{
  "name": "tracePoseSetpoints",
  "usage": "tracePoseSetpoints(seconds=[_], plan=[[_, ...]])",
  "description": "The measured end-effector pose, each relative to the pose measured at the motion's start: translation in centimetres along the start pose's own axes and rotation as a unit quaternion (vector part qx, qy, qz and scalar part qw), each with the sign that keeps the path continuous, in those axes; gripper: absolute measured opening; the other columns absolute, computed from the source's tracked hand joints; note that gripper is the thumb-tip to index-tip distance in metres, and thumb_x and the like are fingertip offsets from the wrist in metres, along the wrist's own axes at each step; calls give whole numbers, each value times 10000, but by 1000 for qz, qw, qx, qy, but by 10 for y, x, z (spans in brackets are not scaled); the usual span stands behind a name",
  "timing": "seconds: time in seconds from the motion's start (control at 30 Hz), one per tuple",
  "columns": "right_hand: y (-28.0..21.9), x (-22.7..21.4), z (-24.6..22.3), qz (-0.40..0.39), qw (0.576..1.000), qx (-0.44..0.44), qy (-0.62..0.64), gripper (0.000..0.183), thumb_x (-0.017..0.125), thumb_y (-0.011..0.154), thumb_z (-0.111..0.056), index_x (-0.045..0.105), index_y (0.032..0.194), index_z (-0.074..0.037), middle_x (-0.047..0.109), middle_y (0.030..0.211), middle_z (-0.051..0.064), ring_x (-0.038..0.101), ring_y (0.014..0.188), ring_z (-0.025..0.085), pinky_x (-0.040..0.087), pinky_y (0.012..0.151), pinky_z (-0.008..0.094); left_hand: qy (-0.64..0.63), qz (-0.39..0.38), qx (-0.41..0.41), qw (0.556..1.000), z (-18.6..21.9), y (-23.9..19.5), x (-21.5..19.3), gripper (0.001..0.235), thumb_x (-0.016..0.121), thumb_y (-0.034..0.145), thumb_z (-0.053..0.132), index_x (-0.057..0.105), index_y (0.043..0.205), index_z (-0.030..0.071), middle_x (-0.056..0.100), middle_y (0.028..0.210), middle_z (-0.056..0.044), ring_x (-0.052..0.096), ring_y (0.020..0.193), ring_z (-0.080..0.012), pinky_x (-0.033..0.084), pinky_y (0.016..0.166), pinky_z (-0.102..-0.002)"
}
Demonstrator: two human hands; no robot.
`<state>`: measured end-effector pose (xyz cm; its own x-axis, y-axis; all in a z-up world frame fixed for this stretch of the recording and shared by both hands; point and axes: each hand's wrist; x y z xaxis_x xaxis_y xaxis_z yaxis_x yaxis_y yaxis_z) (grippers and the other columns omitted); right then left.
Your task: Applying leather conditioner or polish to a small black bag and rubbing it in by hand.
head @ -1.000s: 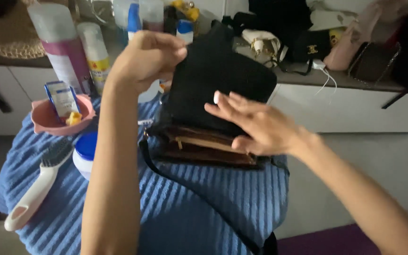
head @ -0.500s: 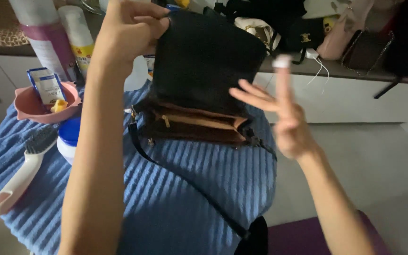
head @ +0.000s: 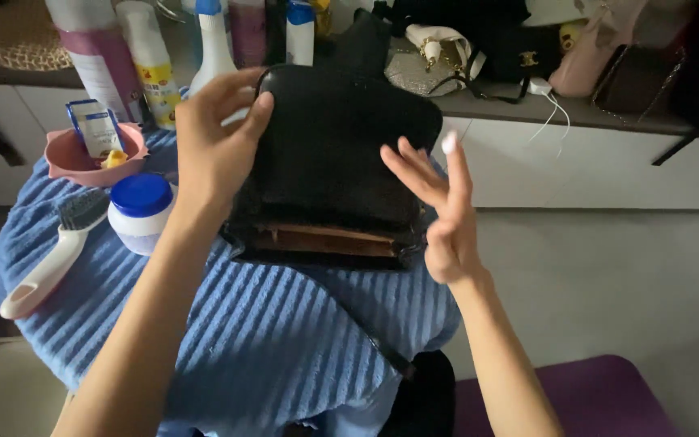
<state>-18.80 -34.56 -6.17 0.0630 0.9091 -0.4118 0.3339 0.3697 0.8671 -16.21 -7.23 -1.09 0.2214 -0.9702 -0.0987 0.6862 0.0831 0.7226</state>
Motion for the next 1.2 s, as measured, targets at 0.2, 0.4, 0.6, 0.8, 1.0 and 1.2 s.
tracePoseSetpoints(seconds=[0.2,0.4,0.6,0.8,1.0,1.2], plan=[[30,5,3,-49,999,9,-12,789,175,1127,-667,9,1658,-108,561,1565,215,449,1583,335,280,1397,488,25,5,-111,994,2,-12,4,365,559,1012,453,706,977,121,752,983,-70,707,975,-159,524,842,-277],[21,14,4,-146,988,37,-25,735,158,1130,-676,3,1669,-200,498,1621,164,397,1597,342,329,1334,483,-24,8,-179,984,-4,-22,14,512,598,999,536,417,660,197,415,653,82,399,656,-33,298,582,-246],[-5,15,-2,-133,991,7,-23,721,177,1150,-640,56,1671,-158,654,1435,215,551,1477,394,354,1327,523,-14,25,-147,989,-37,-26,11,533,608,1020,516,315,679,230,254,647,83,224,623,-60,183,598,-297],[-19,30,1,84,996,5,-4,774,178,1099,-590,181,1606,-5,637,1420,246,516,1436,296,339,1268,408,-33,42,-124,991,-56,-28,9,640,643,1099,464,570,560,128,468,463,0,454,411,-72,346,453,-210],[-33,42,0,259,964,-6,62,492,269,1178,-465,302,1465,-67,621,1285,375,604,1330,442,497,1224,530,14,52,-111,992,-41,-34,10,591,611,1046,510,241,680,229,210,667,80,197,639,-62,169,605,-305],[-31,41,-5,253,967,32,16,506,233,1162,-477,309,1405,-40,654,1234,343,649,1251,418,537,1165,504,12,46,-126,991,-41,-34,11,562,628,1041,519,349,642,239,327,618,96,298,608,-40,219,574,-261]])
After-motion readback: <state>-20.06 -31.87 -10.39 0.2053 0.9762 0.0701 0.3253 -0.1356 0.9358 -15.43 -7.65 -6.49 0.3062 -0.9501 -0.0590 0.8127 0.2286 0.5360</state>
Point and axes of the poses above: each hand's wrist, its own y-axis towards the middle knuckle, its own x-axis out of the palm, z = x × y
